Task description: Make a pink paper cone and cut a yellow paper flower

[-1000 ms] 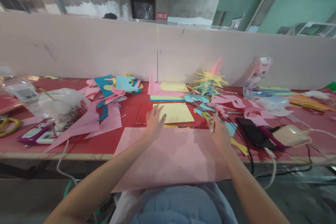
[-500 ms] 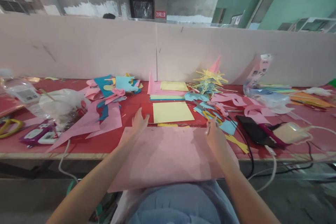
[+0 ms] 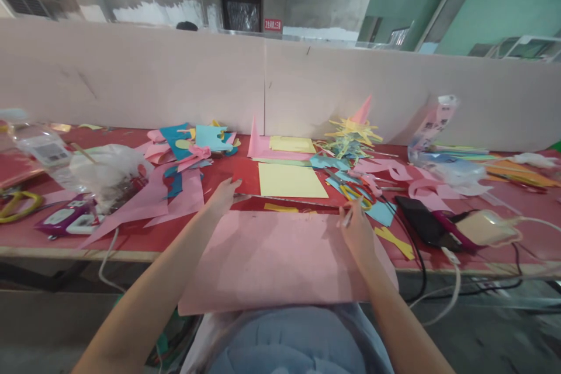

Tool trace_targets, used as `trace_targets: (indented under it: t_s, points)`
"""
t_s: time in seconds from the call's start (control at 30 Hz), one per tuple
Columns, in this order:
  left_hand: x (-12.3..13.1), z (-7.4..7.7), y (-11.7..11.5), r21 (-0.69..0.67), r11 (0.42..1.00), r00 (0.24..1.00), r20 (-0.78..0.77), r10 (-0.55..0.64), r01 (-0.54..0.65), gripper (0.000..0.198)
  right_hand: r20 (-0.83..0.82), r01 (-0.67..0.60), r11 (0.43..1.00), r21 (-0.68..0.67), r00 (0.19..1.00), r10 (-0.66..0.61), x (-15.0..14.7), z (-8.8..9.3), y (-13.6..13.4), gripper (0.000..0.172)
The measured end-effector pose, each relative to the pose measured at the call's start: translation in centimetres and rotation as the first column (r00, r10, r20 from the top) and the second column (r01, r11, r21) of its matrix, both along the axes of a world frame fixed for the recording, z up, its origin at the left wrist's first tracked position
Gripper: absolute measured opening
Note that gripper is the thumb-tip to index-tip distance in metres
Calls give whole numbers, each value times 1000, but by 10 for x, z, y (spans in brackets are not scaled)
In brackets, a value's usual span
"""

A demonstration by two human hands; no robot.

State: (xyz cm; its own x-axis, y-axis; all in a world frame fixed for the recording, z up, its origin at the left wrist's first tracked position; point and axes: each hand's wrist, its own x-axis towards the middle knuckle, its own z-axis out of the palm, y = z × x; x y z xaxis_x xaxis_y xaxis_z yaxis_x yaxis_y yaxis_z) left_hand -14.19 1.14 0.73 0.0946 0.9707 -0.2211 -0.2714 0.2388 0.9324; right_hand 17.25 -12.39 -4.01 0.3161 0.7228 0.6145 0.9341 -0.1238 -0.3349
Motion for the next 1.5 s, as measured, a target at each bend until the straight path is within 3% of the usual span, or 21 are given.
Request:
trace_targets:
  t_s: [0.23,0.43,0.7,0.93,1.27,1.4,1.5]
  points:
    - [-2,1,-14,-57,998,999,27,34,-32,13,232,186,981,-49,958,-170,-2,5,-3,26]
    - [0,16,-21,-14,999,999,27,41,-41,12,230,-11,999,-50,973,23,17,6,10,28]
    - [7,27,-28,51,997,998,-3,57,-56,11,200,-51,999,18,979,46,22,12,9,34]
    - [0,25,-35,36,996,996,8,87,-87,10,139,-93,996,7,986,91,21,12,3,39]
    - [-12,16,-50,1,998,998,-22,58,-58,13,75,-203,978,37,977,200,26,5,-15,27]
    - [-13,11,-60,17,999,998,-41,41,-40,17,36,-334,939,-79,940,338,34,9,-21,23]
    - [-14,6,-66,34,999,999,-29,14,-13,17,-52,-453,887,-85,892,450,43,13,-23,21]
